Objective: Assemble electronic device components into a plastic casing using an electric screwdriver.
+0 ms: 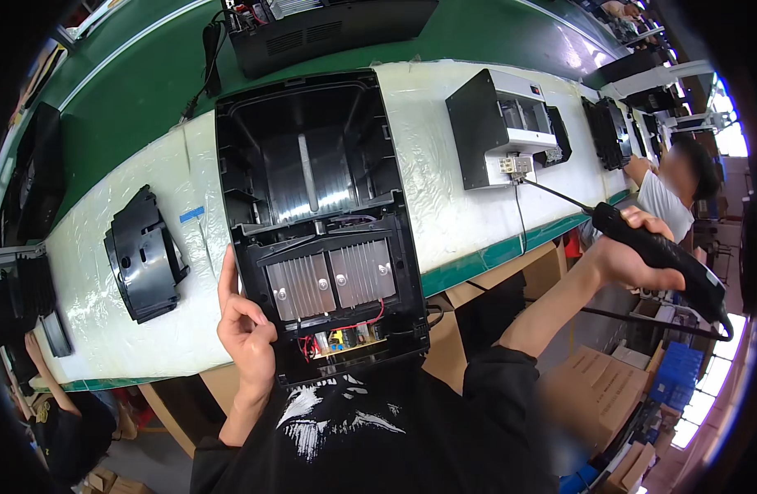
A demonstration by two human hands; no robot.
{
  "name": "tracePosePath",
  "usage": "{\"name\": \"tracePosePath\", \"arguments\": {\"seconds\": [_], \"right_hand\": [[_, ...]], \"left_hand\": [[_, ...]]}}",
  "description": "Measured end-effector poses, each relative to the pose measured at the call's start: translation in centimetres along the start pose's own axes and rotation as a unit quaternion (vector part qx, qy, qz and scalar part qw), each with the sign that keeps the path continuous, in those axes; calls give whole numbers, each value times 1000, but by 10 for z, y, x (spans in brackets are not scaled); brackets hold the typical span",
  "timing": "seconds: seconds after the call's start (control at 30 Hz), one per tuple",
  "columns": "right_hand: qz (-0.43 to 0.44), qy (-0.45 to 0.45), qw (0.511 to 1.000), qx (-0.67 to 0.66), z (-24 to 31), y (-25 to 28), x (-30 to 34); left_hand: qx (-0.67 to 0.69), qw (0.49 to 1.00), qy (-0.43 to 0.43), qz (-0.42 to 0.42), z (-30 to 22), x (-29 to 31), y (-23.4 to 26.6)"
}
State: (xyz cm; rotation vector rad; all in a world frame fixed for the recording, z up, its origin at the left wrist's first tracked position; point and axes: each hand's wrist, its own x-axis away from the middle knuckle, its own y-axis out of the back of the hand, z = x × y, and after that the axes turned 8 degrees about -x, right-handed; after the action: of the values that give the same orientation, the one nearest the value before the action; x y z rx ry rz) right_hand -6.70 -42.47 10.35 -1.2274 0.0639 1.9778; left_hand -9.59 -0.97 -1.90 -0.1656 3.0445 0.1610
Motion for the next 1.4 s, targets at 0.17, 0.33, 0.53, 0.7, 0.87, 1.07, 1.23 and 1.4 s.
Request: {"name": "tracePosePath", "arguments": {"seconds": [0.17, 0.33, 0.53, 0.7, 0.87, 1.07, 1.23, 1.4], "right_hand": [[-39, -36, 999, 13, -24, 3, 2], [18, -114, 993, 36, -37, -1, -12], [82, -105, 990, 40, -61, -46, -30], [151, -101, 981, 62, -67, -85, -33], [185, -127, 970, 88, -77, -90, -44], [155, -164, 970, 95, -61, -83, -35], [121, -234, 964, -25, 11, -92, -47], [345, -221, 901, -144, 64, -97, -94]], "left_hand": [[-17, 1000, -2, 1, -1, 1, 0], [-13, 1000, 14, -14, -4, 1, -3], [-19, 1000, -5, 3, 3, -5, 3], [1, 996, 37, 78, -1, -25, 18], [30, 982, 47, 180, 6, -61, 39], [58, 966, 35, 251, 6, -90, 54], [15, 962, 25, 272, 8, -103, 60], [-8, 928, 41, 371, -6, -124, 52]]}}
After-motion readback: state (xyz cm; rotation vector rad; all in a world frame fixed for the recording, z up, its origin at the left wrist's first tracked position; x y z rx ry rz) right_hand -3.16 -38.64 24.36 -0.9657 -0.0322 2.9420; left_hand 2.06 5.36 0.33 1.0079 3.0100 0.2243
